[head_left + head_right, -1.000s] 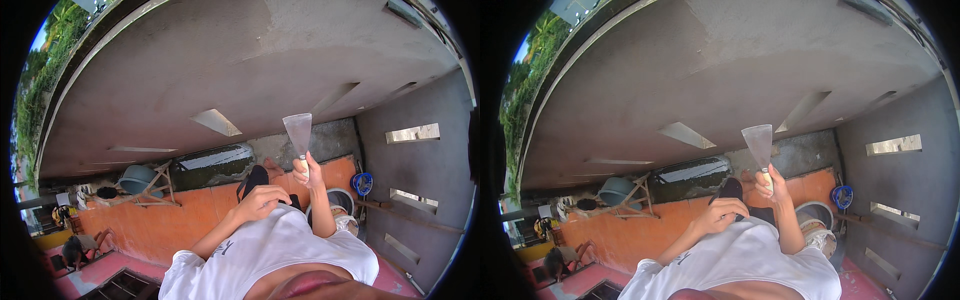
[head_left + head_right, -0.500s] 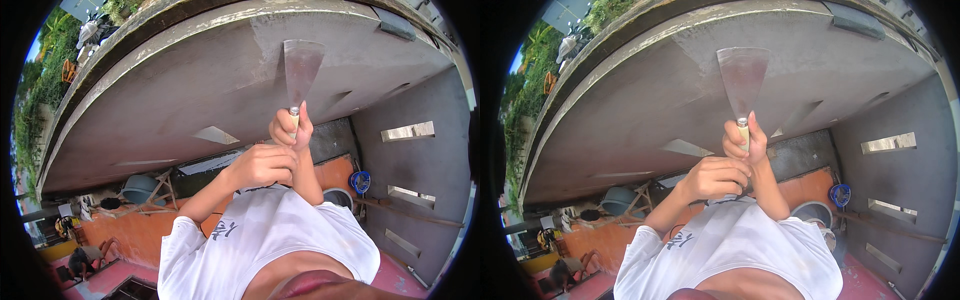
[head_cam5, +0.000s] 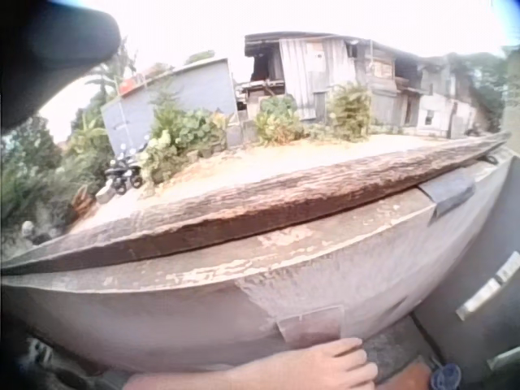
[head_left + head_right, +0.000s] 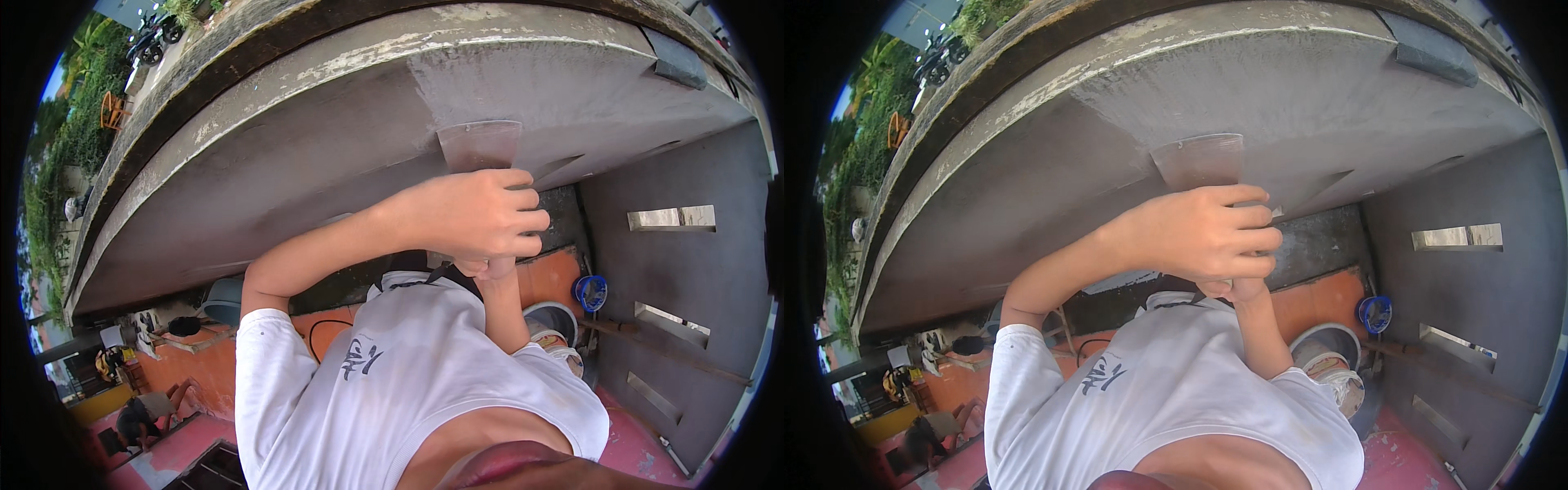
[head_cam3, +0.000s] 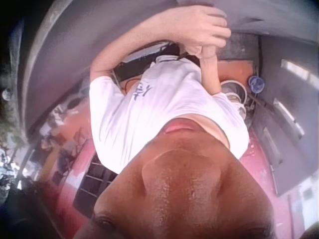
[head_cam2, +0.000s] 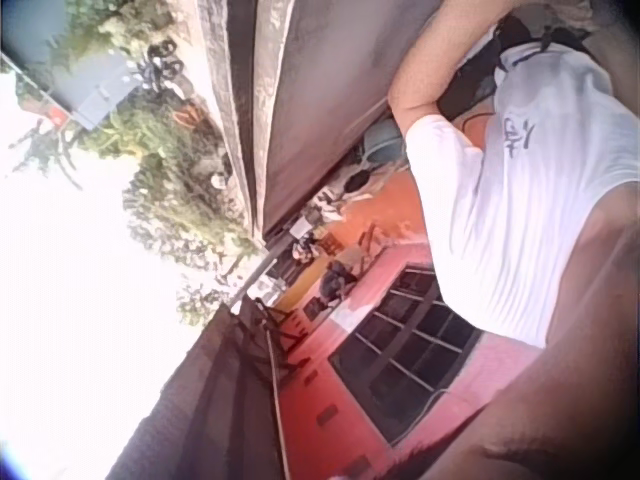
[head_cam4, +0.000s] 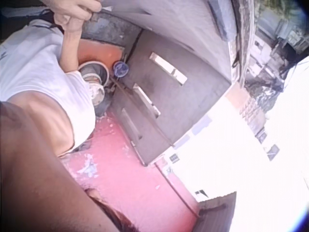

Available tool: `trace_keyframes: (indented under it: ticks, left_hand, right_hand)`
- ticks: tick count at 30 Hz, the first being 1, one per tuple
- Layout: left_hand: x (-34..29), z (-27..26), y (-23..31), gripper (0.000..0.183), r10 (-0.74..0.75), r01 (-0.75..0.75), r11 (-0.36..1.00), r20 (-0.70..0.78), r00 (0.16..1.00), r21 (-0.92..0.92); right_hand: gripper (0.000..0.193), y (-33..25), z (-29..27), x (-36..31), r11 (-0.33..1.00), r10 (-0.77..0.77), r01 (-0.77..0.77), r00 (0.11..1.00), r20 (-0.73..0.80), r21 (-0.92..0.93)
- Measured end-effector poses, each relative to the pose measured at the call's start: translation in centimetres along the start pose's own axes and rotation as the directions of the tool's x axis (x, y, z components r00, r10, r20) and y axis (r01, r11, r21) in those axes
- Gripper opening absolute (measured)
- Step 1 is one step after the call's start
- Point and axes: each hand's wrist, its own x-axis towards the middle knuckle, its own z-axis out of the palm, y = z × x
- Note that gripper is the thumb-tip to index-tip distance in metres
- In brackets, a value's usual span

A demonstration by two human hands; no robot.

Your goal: The person uses a trowel to apply and smooth plaster on a ceiling surface. They repeatedly spread and level the material across the ceiling area, working methodically to even out the surface.

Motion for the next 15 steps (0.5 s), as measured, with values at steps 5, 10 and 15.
trace_keyframes:
  ticks: [5,10,15]
  left_hand:
    - [0.2,0.0,0.5,0.031,-0.092,0.081,0.979,0.050,0.995,0.189]
    - [-0.1,0.1,0.2,0.050,-0.051,0.047,0.954,0.006,0.999,0.295]
    - [-0.1,0.5,0.5,0.050,-0.026,0.031,0.937,-0.019,0.999,0.348]
  right_hand:
    - [0.068,-1.3,1.5,-1.4,0.897,0.313,-0.341,0.939,0.142,0.280]
    - [0.070,-1.9,2.1,-0.9,0.919,0.377,-0.384,0.922,0.085,0.085]
    - [0.066,-3.2,3.5,-1.1,0.930,0.366,-0.366,0.930,-0.005,0.036]
